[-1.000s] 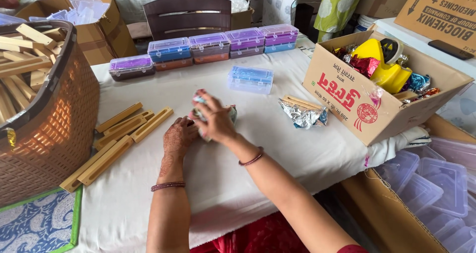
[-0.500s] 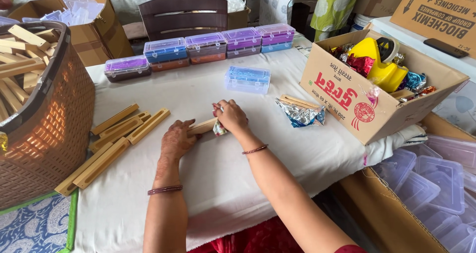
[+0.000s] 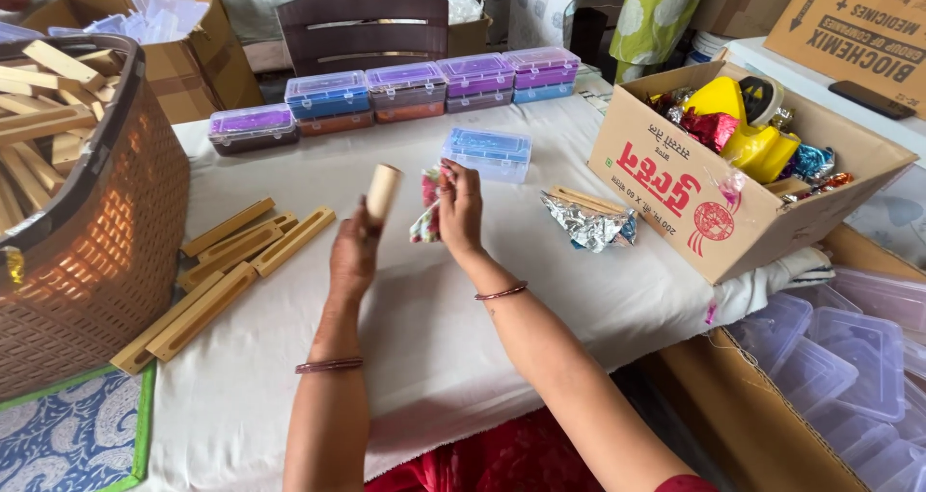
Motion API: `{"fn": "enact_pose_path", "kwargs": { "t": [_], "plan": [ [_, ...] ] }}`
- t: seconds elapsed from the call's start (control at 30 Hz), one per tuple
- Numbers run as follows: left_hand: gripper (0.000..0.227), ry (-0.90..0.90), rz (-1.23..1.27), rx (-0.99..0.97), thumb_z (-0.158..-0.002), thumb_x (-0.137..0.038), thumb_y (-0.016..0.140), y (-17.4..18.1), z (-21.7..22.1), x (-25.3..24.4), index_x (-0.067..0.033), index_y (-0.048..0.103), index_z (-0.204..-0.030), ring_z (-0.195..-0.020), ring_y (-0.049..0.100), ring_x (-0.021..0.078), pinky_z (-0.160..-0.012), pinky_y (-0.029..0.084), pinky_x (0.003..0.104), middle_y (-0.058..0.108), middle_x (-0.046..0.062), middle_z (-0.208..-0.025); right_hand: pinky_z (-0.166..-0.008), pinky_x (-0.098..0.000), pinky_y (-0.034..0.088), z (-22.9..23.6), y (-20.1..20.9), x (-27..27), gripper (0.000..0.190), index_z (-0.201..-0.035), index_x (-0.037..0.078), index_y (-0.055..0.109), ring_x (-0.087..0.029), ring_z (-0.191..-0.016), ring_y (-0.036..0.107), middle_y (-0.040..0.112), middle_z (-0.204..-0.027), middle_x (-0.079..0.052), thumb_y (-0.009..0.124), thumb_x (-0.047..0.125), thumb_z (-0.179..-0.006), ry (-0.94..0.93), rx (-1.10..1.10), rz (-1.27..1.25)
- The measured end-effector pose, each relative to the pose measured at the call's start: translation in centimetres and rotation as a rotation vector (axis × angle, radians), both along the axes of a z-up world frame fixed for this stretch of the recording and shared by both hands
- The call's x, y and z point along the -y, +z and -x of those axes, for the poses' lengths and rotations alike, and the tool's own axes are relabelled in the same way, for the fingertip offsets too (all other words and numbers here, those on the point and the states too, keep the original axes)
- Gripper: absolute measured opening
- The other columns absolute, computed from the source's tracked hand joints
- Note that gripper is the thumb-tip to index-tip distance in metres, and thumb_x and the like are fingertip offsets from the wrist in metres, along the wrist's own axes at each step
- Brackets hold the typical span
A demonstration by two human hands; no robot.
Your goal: Wrapping wooden sticks in decorative foil and placing them into containers.
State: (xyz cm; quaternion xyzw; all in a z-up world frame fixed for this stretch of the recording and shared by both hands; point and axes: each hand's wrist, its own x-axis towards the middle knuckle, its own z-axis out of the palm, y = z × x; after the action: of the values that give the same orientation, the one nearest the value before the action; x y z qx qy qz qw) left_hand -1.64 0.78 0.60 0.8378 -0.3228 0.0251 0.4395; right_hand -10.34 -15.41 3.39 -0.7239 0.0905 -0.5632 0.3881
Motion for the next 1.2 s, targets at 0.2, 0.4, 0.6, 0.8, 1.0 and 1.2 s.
{"fn": "enact_pose_path", "kwargs": {
  "t": [0.2,0.4,0.6,0.8,1.0,1.2],
  "plan": [
    [0.049,-0.305,0.908,-0.857,-0.107,-0.032,0.045,-1.1,-1.2,-0.6,-0.0086,0.051,-0.150,-0.112,0.064,0.0215,-0.095,0.053,0.035,0.064,0.015,-0.128,-0.119,-0.0508,0.038,0.9,0.3,-6.8,0.057,-0.147,0.011,0.048,-0.038,-0.143,0.041,0.041,-0.151,-0.017,0.065,0.029,-0.097,0.302,-0.039,0.651],
    [0.054,-0.469,0.883,-1.068,-0.100,-0.040,0.053,-3.0,-1.3,0.3,0.0020,0.060,-0.133,-0.104,0.069,0.0247,-0.086,0.058,0.038,0.071,0.017,-0.116,-0.125,-0.0626,0.008,0.7,0.4,-5.6,0.060,-0.144,0.023,0.057,-0.033,-0.151,0.034,0.042,-0.158,-0.012,0.058,0.052,-0.092,0.017,-0.163,0.876],
    [0.053,-0.401,0.325,-0.658,-0.100,-0.033,0.066,1.1,2.1,-0.1,-0.0026,0.064,-0.142,-0.090,0.068,0.0156,-0.079,0.057,0.030,0.074,0.015,-0.113,-0.102,-0.0479,0.042,-0.4,-1.7,2.2,0.027,-0.112,0.012,0.065,-0.034,-0.115,0.059,0.062,-0.124,-0.015,0.054,0.037,-0.107,-0.071,-0.113,0.262],
    [0.059,-0.218,0.648,-0.695,-0.095,-0.032,0.066,0.1,-0.6,-1.0,-0.0079,0.054,-0.147,-0.088,0.070,0.0185,-0.072,0.058,0.031,0.072,0.010,-0.112,-0.085,-0.0424,0.050,0.4,-0.4,1.2,0.025,-0.108,0.009,0.067,-0.032,-0.092,0.066,0.070,-0.100,-0.010,0.059,0.032,-0.106,-0.124,-0.215,0.119],
    [0.053,-0.313,0.976,-0.882,-0.100,-0.036,0.059,-1.9,-1.3,-1.4,-0.0097,0.053,-0.146,-0.100,0.070,0.0175,-0.078,0.062,0.031,0.067,0.009,-0.125,-0.107,-0.0496,0.037,2.5,2.2,-6.6,0.037,-0.122,0.014,0.064,-0.025,-0.117,0.059,0.066,-0.118,-0.007,0.063,0.040,-0.095,0.105,-0.226,0.765],
    [0.041,-0.510,0.629,-0.769,-0.097,-0.029,0.058,-5.3,-3.2,0.4,-0.0047,0.065,-0.130,-0.096,0.071,0.0207,-0.074,0.062,0.031,0.072,0.012,-0.115,-0.119,-0.0585,0.021,1.8,2.4,-5.0,0.041,-0.126,0.020,0.063,-0.028,-0.136,0.049,0.059,-0.141,-0.009,0.063,0.043,-0.093,-0.074,-0.117,0.910]
  ]
}}
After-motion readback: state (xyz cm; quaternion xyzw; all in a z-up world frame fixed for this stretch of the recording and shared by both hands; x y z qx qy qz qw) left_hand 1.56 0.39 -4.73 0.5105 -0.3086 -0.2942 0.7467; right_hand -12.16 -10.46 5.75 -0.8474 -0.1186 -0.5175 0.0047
